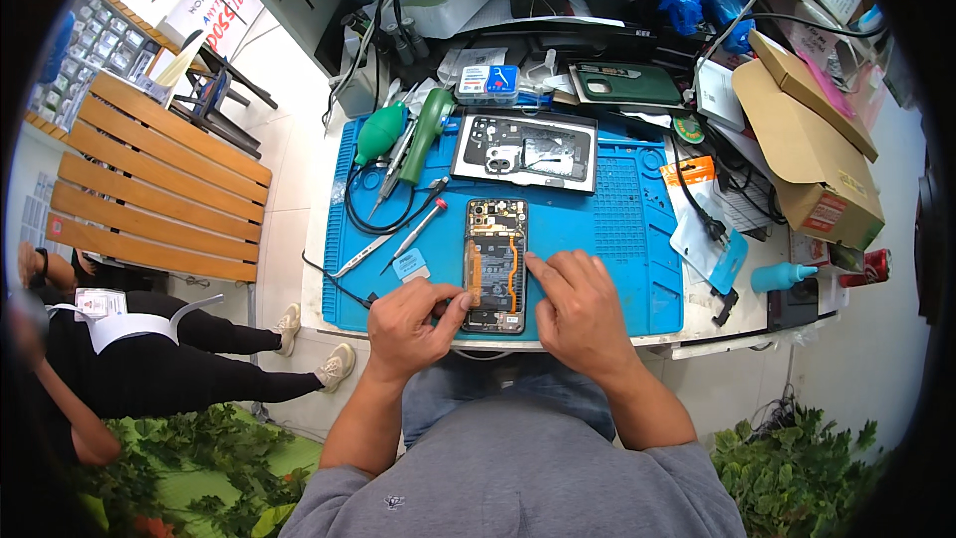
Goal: The person assembles internal components of a mobile phone by hand, pressing connectors and arranging small internal parts within the device frame on a blue repair mat.
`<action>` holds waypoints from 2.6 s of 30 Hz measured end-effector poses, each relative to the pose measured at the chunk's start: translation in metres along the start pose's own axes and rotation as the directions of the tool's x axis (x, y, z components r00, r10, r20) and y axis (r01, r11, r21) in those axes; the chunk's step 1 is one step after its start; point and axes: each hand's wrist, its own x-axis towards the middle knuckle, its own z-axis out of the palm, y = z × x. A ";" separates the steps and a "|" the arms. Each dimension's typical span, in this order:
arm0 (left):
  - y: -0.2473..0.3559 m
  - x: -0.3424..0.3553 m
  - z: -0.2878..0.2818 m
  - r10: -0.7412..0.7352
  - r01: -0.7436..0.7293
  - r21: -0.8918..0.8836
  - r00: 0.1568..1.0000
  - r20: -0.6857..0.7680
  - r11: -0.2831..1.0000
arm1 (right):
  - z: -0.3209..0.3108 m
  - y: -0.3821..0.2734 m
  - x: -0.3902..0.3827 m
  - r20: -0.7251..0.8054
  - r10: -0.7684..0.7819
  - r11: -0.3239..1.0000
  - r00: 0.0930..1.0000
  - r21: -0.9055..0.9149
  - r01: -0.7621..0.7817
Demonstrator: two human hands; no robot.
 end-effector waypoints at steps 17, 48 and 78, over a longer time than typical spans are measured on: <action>0.009 0.134 -0.023 -0.064 0.054 0.041 0.951 0.303 0.998 | -0.001 0.004 -0.007 -0.009 -0.035 0.999 0.999 0.013 0.035; 0.016 0.193 0.013 -0.270 -0.051 0.447 0.734 0.623 0.893 | -0.001 0.004 -0.007 -0.018 -0.054 0.999 0.998 -0.002 0.054; 0.014 0.195 0.017 -0.122 -0.285 0.448 0.718 0.686 0.847 | -0.001 0.002 -0.006 -0.013 -0.044 0.999 0.999 -0.005 0.044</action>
